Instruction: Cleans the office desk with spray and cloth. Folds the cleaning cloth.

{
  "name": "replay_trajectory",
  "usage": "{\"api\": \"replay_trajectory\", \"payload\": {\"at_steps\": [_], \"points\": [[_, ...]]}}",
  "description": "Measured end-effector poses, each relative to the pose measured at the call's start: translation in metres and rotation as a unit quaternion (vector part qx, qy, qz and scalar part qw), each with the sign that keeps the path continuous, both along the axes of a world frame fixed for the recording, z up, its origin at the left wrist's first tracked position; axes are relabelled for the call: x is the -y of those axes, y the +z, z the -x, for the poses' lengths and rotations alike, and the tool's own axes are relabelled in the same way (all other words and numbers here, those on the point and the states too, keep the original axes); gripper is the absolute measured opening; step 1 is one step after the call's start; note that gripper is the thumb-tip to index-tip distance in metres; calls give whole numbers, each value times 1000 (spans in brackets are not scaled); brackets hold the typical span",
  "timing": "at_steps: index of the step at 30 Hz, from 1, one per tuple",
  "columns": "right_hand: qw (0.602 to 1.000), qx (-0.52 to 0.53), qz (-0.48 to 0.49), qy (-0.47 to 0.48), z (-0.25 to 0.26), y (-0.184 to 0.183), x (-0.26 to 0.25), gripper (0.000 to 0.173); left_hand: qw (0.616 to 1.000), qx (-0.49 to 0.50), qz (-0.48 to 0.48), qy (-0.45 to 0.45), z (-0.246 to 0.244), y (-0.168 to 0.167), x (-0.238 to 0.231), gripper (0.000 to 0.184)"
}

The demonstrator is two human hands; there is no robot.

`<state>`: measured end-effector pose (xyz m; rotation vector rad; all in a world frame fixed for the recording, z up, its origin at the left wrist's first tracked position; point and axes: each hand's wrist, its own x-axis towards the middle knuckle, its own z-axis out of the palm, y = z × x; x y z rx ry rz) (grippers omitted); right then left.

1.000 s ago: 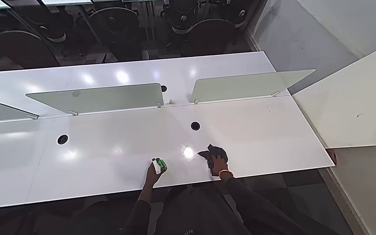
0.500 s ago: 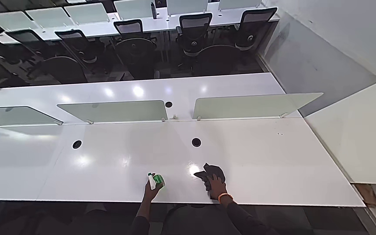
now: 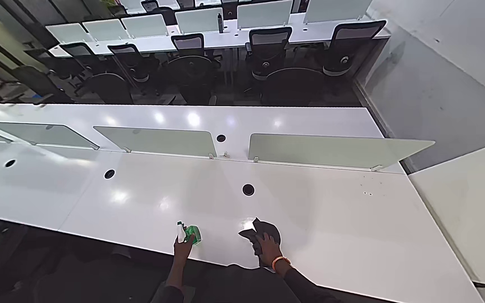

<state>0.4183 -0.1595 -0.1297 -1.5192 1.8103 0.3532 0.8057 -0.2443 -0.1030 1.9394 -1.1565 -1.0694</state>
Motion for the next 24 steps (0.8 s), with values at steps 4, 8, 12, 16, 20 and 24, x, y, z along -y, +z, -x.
{"api": "replay_trajectory", "payload": {"at_steps": [4,8,12,16,20,24], "points": [[1000,14,4,5,5,-1,5,85,1000,-14,-20,-18,2,1,-7,68],[1000,18,6,-12,4,-3,8,82,997,-13,-52,-51,5,9,-8,69],[996,43,-16,-72,9,-2,35,74,997,-11,-53,-61,6,11,-2,68],[946,256,65,-188,14,27,74,65,995,-7,-55,-81,-3,8,5,67],[806,511,169,-246,2,75,106,51,991,-7,-53,-121,-13,8,15,66],[820,449,172,-310,-4,64,117,34,990,-18,-42,-135,-15,10,20,67]]}}
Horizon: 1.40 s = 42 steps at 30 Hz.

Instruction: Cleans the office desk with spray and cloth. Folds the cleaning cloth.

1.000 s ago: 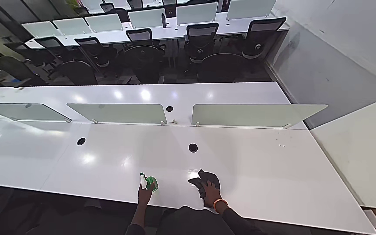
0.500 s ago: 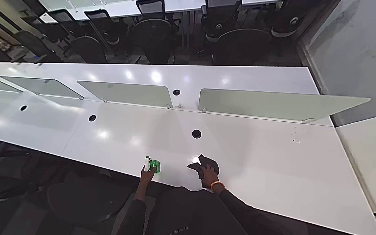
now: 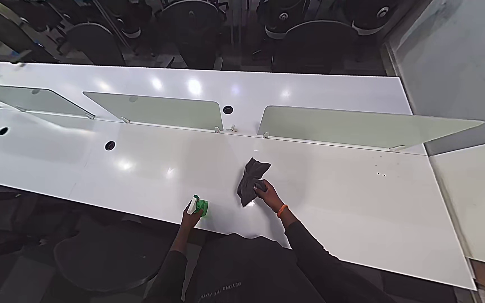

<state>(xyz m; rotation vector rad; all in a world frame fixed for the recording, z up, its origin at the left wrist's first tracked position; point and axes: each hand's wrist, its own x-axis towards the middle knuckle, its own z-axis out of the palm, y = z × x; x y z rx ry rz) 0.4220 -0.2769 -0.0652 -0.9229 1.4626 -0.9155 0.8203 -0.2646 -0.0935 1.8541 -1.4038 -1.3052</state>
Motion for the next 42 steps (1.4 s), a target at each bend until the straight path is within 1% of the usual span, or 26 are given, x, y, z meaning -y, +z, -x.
{"api": "replay_trajectory", "payload": {"at_steps": [1,2,3,4,6,8,9,10,11,12,14,15,16,18,19,21,23,25,27,29,32,34,37,39,40,42], "points": [[994,-97,-47,24,3,-12,-1,35,1000,-2,-1,2,1,1,0,68],[974,-188,-102,70,6,-22,-3,38,1000,-4,2,5,1,2,0,70],[951,-252,-144,107,6,-30,-8,38,1000,-3,7,3,0,1,-1,74],[931,-290,-175,134,5,-37,-14,38,1000,0,11,0,-1,-1,-3,78],[911,-320,-208,155,2,-46,-28,39,1000,8,-1,2,-5,-7,-3,92],[911,-318,-213,152,-2,-51,-43,41,997,36,-61,6,-11,-11,-7,110],[919,-308,-199,141,-4,-55,-50,43,993,62,-102,-1,-14,-11,-10,114],[932,-288,-179,128,-6,-56,-56,45,985,89,-150,-16,-17,-10,-13,113],[948,-256,-151,110,-7,-55,-60,45,971,114,-205,-38,-19,-8,-16,104],[965,-217,-121,84,-10,-52,-62,43,949,143,-270,-73,-20,-3,-19,92],[989,-139,-53,10,-20,-42,-63,31,893,200,-368,-166,-19,-2,-26,74],[995,-98,-26,-10,-23,-34,-61,30,873,212,-388,-204,-16,-3,-31,70],[998,-60,-2,-22,-25,-23,-58,28,862,221,-390,-235,-10,-3,-34,68],[999,-14,43,-28,-27,-4,-54,18,862,242,-345,-283,11,7,-38,64],[998,-1,65,-26,-27,3,-52,15,875,238,-301,-297,23,14,-39,61],[995,19,97,-20,-25,15,-51,17,919,169,-183,-304,49,27,-37,58],[992,38,120,-12,-24,30,-52,20,952,90,-60,-285,80,44,-33,63],[989,65,133,-1,-24,44,-56,22,962,44,55,-263,110,60,-29,70],[986,94,135,10,-25,55,-60,23,962,11,126,-244,133,74,-25,65],[985,108,138,10,-25,65,-64,24,960,15,148,-236,149,81,-25,48],[985,103,137,-19,-19,72,-70,30,962,34,124,-242,157,93,-25,32],[986,85,132,-48,-13,72,-74,33,960,48,131,-245,156,99,-25,28],[987,57,123,-89,-3,66,-82,29,955,72,159,-240,152,109,-25,29],[988,8,128,-92,1,62,-90,25,949,61,209,-227,151,113,-27,26],[988,-37,128,-78,4,63,-93,24,945,45,237,-223,153,116,-27,25],[978,-146,141,-54,9,64,-97,31,935,9,278,-221,155,124,-27,24]]}}
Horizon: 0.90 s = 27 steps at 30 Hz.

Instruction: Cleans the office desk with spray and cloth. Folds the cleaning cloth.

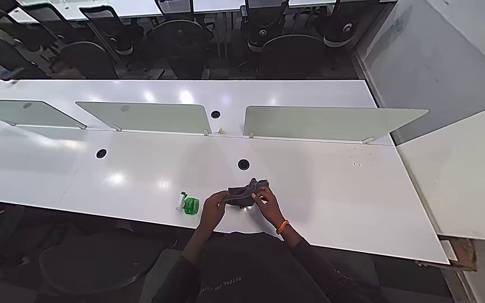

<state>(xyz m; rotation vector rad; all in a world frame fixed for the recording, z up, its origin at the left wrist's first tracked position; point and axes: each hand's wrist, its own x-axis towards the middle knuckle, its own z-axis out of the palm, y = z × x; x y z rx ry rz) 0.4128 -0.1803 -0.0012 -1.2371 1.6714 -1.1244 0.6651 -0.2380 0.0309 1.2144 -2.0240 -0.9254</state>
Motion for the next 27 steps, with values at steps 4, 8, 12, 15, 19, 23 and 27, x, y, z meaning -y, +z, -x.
{"api": "replay_trajectory", "payload": {"at_steps": [4,8,12,15,19,23,27], "points": [[980,-181,82,6,5,8,-1,35,999,-26,47,-2,11,29,1,22],[966,-201,128,102,-9,26,3,56,995,4,91,-43,18,50,3,23],[956,-166,142,194,-24,28,11,37,981,58,121,-138,16,69,7,28],[945,-148,129,261,-24,23,17,27,974,78,120,-174,4,77,9,31],[919,-122,129,352,-19,24,16,30,970,79,103,-207,-11,76,9,26],[924,-37,126,358,-24,37,13,46,969,82,67,-224,-12,83,9,22],[939,20,185,291,-33,54,15,28,967,50,74,-239,-3,89,9,16]]}}
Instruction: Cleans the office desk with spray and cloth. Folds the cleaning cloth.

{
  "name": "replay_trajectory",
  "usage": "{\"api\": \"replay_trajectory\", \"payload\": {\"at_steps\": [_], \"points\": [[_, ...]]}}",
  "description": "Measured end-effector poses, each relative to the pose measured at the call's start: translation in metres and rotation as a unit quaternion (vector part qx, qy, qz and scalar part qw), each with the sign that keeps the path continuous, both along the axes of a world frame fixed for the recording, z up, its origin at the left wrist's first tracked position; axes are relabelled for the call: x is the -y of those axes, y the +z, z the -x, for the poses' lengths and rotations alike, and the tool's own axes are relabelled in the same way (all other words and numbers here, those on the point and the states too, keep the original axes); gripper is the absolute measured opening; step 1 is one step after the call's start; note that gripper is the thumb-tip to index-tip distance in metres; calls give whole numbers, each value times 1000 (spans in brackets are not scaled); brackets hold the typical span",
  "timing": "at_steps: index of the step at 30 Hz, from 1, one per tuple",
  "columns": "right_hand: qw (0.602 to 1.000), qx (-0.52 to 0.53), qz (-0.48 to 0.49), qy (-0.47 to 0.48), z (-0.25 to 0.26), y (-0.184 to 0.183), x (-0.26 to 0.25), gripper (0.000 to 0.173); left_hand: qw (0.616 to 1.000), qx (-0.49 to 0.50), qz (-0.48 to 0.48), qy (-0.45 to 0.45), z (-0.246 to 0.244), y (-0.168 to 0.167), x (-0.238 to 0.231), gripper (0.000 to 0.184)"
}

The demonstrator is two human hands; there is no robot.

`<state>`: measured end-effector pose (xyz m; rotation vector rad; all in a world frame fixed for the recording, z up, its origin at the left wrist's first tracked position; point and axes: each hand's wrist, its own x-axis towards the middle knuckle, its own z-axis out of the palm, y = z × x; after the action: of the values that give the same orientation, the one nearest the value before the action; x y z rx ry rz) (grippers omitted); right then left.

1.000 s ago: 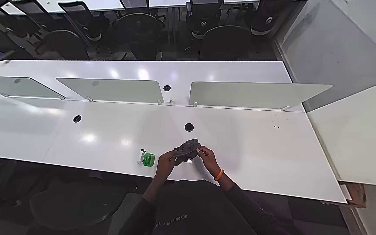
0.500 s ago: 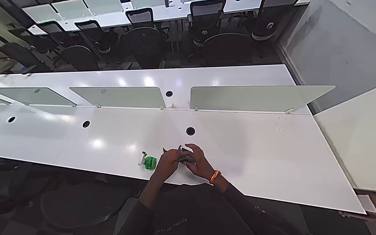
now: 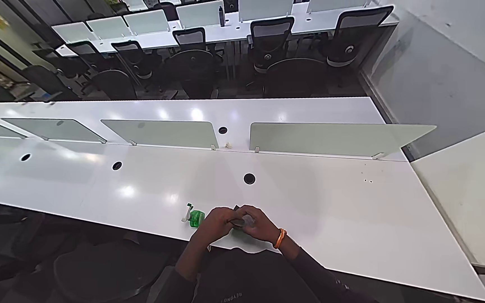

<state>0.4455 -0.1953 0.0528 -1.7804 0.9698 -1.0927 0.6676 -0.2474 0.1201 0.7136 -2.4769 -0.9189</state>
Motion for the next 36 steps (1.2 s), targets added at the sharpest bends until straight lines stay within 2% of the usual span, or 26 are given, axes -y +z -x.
{"api": "replay_trajectory", "payload": {"at_steps": [4,10,13,16,18,21,24,27,30,36], "points": [[997,50,21,-53,0,7,2,13,998,-34,41,34,5,9,4,11],[998,-18,36,-55,11,6,7,16,994,-27,42,102,8,15,2,13],[997,-26,57,-54,12,12,8,24,985,-33,-54,163,10,15,1,14],[997,-13,53,-56,14,19,12,28,953,-119,-214,177,12,21,1,13],[998,20,27,-50,15,22,15,30,927,-170,-287,170,14,25,3,14],[998,60,-8,-22,14,25,21,32,910,-195,-327,167,14,28,8,20],[997,61,-35,8,21,18,27,36,910,-192,-324,174,12,29,10,23],[996,-23,-85,27,39,0,29,39,915,-193,-296,196,7,30,12,27],[983,-115,-140,34,62,-24,27,34,918,-199,-264,218,-3,32,17,30],[932,-295,-209,-25,88,-57,13,25,920,-203,-231,243,-13,40,22,29]]}}
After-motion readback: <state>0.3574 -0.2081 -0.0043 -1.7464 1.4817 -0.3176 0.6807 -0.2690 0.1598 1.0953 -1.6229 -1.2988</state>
